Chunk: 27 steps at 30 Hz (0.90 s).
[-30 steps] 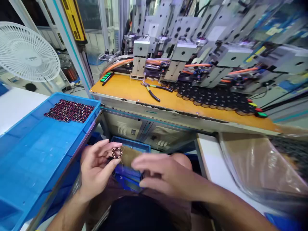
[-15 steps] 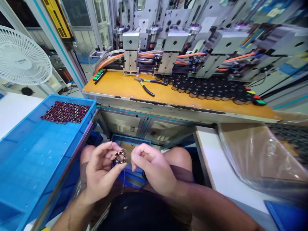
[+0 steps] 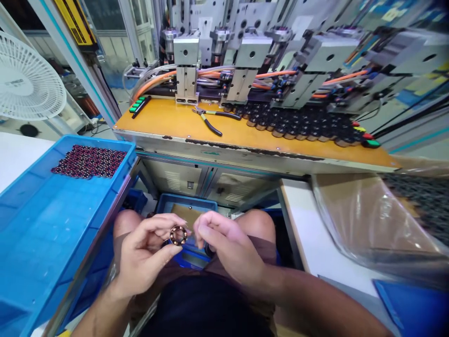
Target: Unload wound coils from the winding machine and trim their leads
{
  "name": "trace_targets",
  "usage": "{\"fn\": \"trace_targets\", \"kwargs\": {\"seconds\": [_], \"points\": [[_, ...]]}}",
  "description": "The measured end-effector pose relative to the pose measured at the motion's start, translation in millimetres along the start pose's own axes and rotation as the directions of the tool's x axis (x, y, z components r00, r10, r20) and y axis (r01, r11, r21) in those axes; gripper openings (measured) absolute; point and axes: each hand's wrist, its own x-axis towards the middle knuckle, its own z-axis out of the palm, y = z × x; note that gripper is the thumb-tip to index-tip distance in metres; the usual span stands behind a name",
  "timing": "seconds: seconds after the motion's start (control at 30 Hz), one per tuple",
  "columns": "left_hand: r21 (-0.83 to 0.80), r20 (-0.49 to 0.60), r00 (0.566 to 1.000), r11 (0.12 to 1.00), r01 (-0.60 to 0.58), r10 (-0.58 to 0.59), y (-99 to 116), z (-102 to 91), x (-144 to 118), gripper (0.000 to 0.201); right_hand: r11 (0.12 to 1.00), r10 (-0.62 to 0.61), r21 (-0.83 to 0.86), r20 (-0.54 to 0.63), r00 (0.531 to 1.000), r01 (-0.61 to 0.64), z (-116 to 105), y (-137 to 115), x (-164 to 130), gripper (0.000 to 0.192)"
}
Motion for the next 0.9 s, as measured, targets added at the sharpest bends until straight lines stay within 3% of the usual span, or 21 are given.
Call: {"fn": "trace_targets", "kwargs": {"seconds": [0.1, 0.23, 0.43, 0.63, 0.9], "points": [[0.009, 0.046, 0.999, 1.0, 0.012, -0.012, 2, -4.0, 4, 0.037, 0.988, -0.084, -0.126, 0.004, 0.996, 0.084, -1, -18, 2, 0.025], [0.009, 0.067, 0.997, 0.999, 0.047, -0.047, 1, -1.8, 8, 0.036, 0.935, -0.152, -0.308, 0.097, 0.984, 0.175, 2, -32, 5, 0.021], [-0.095, 0.062, 0.983, 0.979, 0.18, -0.174, -3, 1.8, 7, 0.028, 0.934, -0.124, -0.318, 0.139, 0.982, 0.163, -5, -27, 4, 0.025], [-0.223, 0.083, 0.971, 0.945, 0.239, -0.226, -2, 2.9, 8, 0.031, 0.959, 0.036, -0.283, 0.114, 0.993, -0.002, -10, -40, 4, 0.021], [-0.197, 0.116, 0.963, 0.944, 0.264, -0.245, 3, 1.3, 10, 0.024, 0.934, 0.013, -0.358, 0.085, 0.996, 0.018, -22, -44, 7, 0.026]]}}
